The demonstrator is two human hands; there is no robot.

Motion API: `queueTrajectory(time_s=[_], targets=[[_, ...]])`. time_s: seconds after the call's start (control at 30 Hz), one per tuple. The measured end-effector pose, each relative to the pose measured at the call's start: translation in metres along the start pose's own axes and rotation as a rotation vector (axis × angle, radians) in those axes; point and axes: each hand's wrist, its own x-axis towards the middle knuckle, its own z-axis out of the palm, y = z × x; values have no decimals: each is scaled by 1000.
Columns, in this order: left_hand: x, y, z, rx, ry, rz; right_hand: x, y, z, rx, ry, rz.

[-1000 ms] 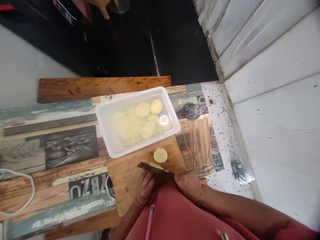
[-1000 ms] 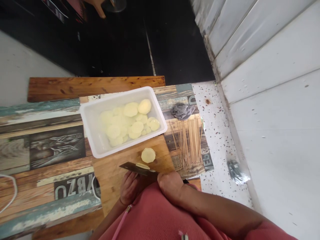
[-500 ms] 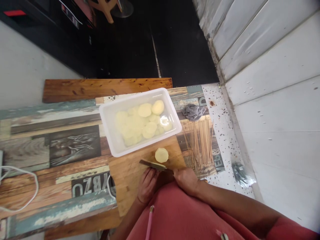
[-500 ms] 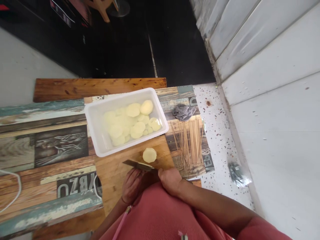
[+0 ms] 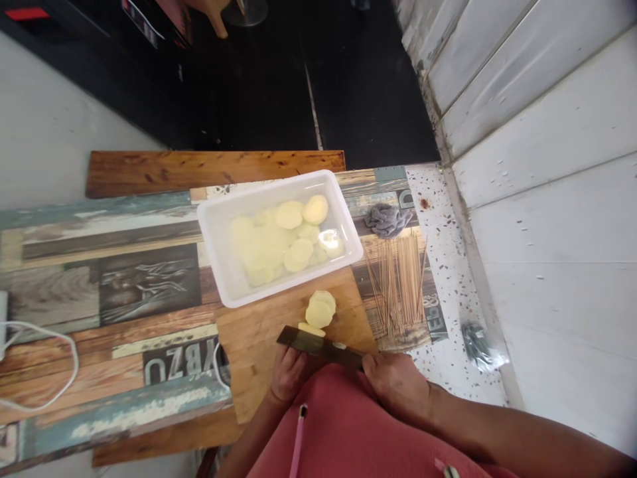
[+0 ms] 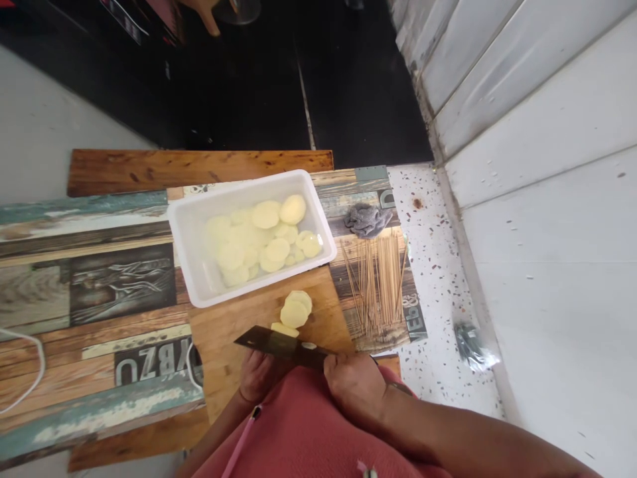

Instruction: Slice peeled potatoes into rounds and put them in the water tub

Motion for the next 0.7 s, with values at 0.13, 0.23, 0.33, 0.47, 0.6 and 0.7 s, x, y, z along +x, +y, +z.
queueTrajectory(time_s=[0.13,0.23,0.33,0.47,0.6,0.7], targets=[[13,2,-7,1,9,19,-5,2,9,-7,41,1],[21,3,-11,-4,17,36,-5,1,11,-8,45,6],[24,4,-12,-7,18,31,-5,0,10,-19,78,20],[23,4,-10,-26,33,29,-8,0,11,-29,159,6],[17,3,-7,-41,45,-8,-8,0,12,-41,157,17],[11,2,-4,-48,67,-23,-7,-1,12,-48,121,48]])
